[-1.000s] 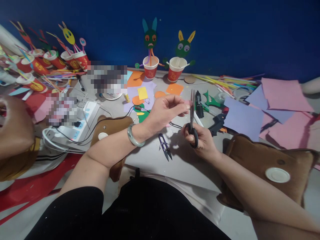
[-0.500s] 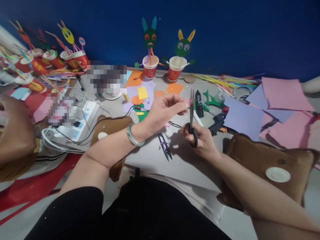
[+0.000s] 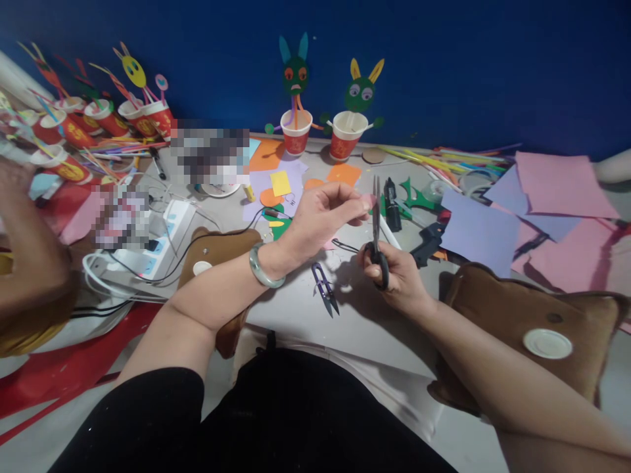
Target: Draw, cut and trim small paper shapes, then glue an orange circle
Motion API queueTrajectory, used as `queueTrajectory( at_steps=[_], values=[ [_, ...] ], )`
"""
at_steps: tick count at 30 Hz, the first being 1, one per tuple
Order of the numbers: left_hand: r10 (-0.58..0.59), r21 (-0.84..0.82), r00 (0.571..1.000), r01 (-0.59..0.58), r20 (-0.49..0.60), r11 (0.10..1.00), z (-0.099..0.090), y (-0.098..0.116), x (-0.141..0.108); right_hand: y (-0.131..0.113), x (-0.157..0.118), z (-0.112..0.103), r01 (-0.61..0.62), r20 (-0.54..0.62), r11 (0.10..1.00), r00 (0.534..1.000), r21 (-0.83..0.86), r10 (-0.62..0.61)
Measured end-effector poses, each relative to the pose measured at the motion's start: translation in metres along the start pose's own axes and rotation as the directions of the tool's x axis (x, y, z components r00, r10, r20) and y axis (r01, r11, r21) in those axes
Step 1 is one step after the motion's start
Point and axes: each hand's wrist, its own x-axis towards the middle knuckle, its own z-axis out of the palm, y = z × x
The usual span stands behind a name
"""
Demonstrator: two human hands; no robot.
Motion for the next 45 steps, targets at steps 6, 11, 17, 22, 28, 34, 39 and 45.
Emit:
queueTrajectory(
  at_steps=[6, 11, 17, 22, 28, 34, 39, 45],
  values=[
    [0.005, 0.004, 1.0, -0.005, -0.003, 1.0, -0.0003, 0.0005, 0.0001, -0.0002, -0.0006, 0.0002, -0.003, -0.003, 1.0, 1.0, 0.009, 0.003],
    [0.009, 0.008, 1.0, -0.009, -0.013, 1.0, 0.0007, 0.0018, -0.0002, 0.0002, -0.0002, -0.0001, 0.004, 0.004, 1.0, 1.0, -0.003, -0.004],
    [0.014, 0.006, 1.0, -0.014, -0.024, 1.0, 0.0004, 0.0009, 0.0, 0.002, -0.0004, 0.0008, 0.003, -0.008, 1.0, 1.0, 0.013, -0.003],
    [0.006, -0.003, 1.0, -0.006, -0.031, 1.0, 0.0017, 0.0025, 0.0001, 0.0019, -0.0006, 0.0013, 0.002, -0.004, 1.0, 1.0, 0.014, -0.002],
    [-0.018, 0.022, 1.0, 0.018, -0.015, 1.0, 0.0035, 0.005, -0.0005, 0.0012, -0.0002, 0.0018, -0.004, -0.022, 1.0, 1.0, 0.01, 0.005],
    [0.02, 0.038, 1.0, -0.021, 0.023, 0.999, 0.0004, 0.0013, -0.0003, 0.0008, -0.0002, 0.0015, -0.002, -0.022, 1.0, 1.0, -0.004, 0.002],
    [0.019, 0.03, 1.0, -0.019, 0.007, 0.999, -0.0001, 0.0017, -0.0005, 0.0048, 0.0, 0.0011, 0.008, -0.015, 1.0, 1.0, 0.013, -0.008],
    [0.028, 0.04, 1.0, -0.028, 0.004, 0.999, 0.0, 0.0018, -0.0008, 0.0052, -0.0006, 0.0007, -0.003, -0.01, 1.0, 1.0, 0.012, 0.003]
  ],
)
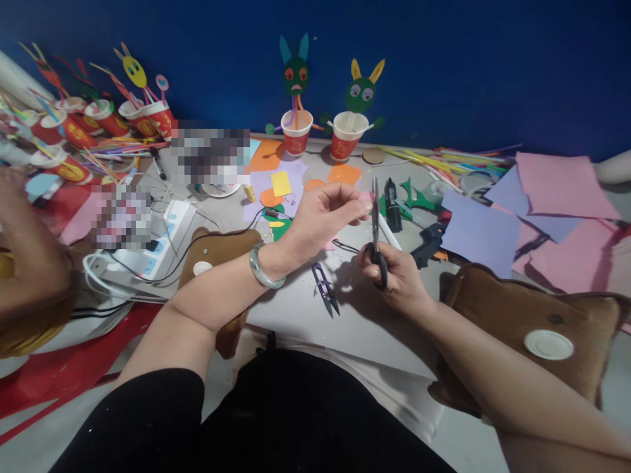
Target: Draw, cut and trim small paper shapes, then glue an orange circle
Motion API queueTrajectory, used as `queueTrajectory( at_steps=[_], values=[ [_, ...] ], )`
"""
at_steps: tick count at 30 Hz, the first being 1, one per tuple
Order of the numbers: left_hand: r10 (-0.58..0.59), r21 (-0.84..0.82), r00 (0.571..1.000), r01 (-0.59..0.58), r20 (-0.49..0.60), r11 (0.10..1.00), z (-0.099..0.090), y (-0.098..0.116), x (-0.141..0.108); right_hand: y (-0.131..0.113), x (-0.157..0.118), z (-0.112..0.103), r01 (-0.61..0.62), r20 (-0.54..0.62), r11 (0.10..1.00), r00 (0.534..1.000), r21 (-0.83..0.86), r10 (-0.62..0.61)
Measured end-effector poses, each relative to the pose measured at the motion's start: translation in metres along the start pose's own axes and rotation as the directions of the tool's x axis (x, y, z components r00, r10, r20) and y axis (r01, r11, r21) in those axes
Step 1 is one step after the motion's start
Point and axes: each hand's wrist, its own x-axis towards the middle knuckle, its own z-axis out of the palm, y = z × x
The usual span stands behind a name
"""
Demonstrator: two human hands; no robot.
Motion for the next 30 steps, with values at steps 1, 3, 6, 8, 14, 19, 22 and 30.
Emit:
queueTrajectory(
  at_steps=[1, 3, 6, 8, 14, 19, 22, 30],
  values=[
    [0.002, 0.0, 1.0, -0.002, -0.004, 1.0, -0.0001, -0.0002, 0.0, -0.0003, 0.0, 0.0001, 0.0, -0.003, 1.0, 1.0, -0.004, 0.0],
    [0.008, -0.003, 1.0, -0.008, -0.01, 1.0, -0.0002, -0.0005, 0.0002, -0.0007, 0.0002, 0.0002, 0.002, -0.006, 1.0, 1.0, -0.007, -0.002],
    [0.02, -0.009, 1.0, -0.02, -0.015, 1.0, -0.0003, -0.0005, 0.0003, -0.0012, 0.0002, 0.0004, 0.011, -0.01, 1.0, 1.0, -0.002, -0.011],
    [0.021, -0.006, 1.0, -0.021, -0.017, 1.0, -0.0002, -0.0002, 0.0001, -0.0018, 0.0001, 0.0003, 0.004, -0.006, 1.0, 1.0, -0.006, -0.004],
    [0.03, 0.014, 1.0, -0.029, -0.011, 0.999, -0.0005, -0.0002, -0.0003, -0.0005, -0.0004, -0.0001, -0.003, 0.002, 1.0, 1.0, 0.0, 0.003],
    [0.049, -0.001, 0.999, -0.049, -0.006, 0.999, -0.0014, -0.0012, 0.0004, 0.0012, -0.0006, -0.0009, 0.015, 0.014, 1.0, 1.0, -0.001, -0.015],
    [0.053, 0.004, 0.998, -0.053, -0.016, 0.999, -0.002, -0.0014, 0.0012, 0.0001, -0.0003, -0.0013, 0.014, 0.01, 1.0, 1.0, -0.006, -0.014],
    [0.067, 0.007, 0.997, -0.067, -0.027, 0.998, -0.0028, -0.0019, 0.003, -0.0007, 0.0001, -0.0007, 0.011, 0.016, 1.0, 1.0, -0.015, -0.011]
  ],
)
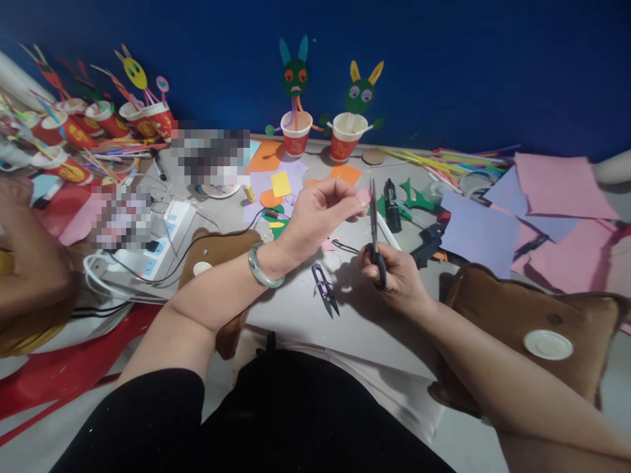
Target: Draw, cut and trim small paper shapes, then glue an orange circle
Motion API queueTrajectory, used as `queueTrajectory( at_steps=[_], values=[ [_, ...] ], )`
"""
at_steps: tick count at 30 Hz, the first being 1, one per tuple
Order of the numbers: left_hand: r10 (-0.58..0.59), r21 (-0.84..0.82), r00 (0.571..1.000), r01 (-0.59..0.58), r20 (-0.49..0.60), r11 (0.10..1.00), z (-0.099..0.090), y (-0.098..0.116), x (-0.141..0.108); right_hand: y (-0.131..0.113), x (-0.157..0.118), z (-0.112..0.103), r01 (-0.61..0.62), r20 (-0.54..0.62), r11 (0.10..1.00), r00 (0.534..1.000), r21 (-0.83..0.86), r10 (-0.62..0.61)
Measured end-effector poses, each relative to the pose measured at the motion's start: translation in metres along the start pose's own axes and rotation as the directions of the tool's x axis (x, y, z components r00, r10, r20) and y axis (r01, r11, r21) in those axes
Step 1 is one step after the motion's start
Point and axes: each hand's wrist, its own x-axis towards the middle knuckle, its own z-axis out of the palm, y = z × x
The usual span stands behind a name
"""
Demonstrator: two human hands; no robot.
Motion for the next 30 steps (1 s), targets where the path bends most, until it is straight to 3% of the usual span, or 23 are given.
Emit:
queueTrajectory(
  at_steps=[30],
  values=[
    [-0.004, -0.008, 0.999, 0.004, -0.04, 1.0, -0.0009, 0.0031, 0.0021, 0.0002, 0.0005, 0.0005, -0.027, -0.001, 1.0, 1.0, 0.007, 0.027]
  ],
)
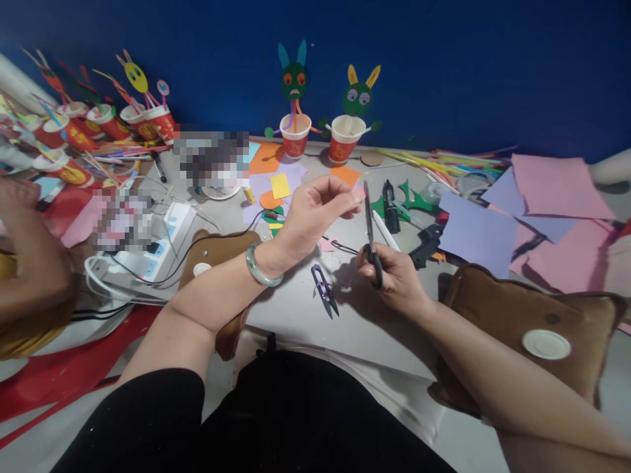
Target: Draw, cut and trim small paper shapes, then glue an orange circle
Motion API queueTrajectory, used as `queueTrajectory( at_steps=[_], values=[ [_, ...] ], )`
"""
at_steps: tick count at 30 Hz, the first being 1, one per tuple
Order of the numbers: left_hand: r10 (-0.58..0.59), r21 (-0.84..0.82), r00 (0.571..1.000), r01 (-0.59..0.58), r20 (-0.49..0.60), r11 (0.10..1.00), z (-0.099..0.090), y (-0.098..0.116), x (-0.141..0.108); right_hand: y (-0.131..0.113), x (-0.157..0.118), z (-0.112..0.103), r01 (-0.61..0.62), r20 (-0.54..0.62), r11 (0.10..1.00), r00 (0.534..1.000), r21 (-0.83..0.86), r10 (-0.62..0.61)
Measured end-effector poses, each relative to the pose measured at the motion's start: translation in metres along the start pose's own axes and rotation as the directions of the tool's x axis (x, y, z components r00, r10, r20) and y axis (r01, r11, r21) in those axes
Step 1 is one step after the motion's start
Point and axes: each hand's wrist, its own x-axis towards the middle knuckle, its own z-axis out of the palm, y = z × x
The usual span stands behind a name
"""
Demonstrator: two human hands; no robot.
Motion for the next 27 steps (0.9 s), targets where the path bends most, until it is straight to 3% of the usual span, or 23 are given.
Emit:
queueTrajectory(
  at_steps=[12, 18, 22, 27],
  values=[
    [-0.021, 0.03, 0.999, 0.022, -0.025, 0.999, 0.0, 0.003, 0.001, 0.0, -0.001, -0.001, -0.027, -0.003, 1.0, 1.0, -0.01, 0.027],
    [-0.037, 0.057, 0.998, 0.04, -0.049, 0.998, -0.003, 0.003, 0.004, 0.002, -0.001, -0.001, 0.009, -0.062, 1.0, 0.998, 0.005, -0.009],
    [-0.076, 0.081, 0.995, 0.081, -0.056, 0.993, -0.008, 0.002, 0.009, 0.002, -0.002, 0.001, 0.113, -0.112, 0.987, 0.989, 0.111, -0.1],
    [-0.111, 0.107, 0.993, 0.113, -0.032, 0.988, -0.011, 0.004, 0.012, 0.001, -0.003, 0.003, 0.126, -0.046, 0.968, 0.992, 0.216, -0.119]
  ],
)
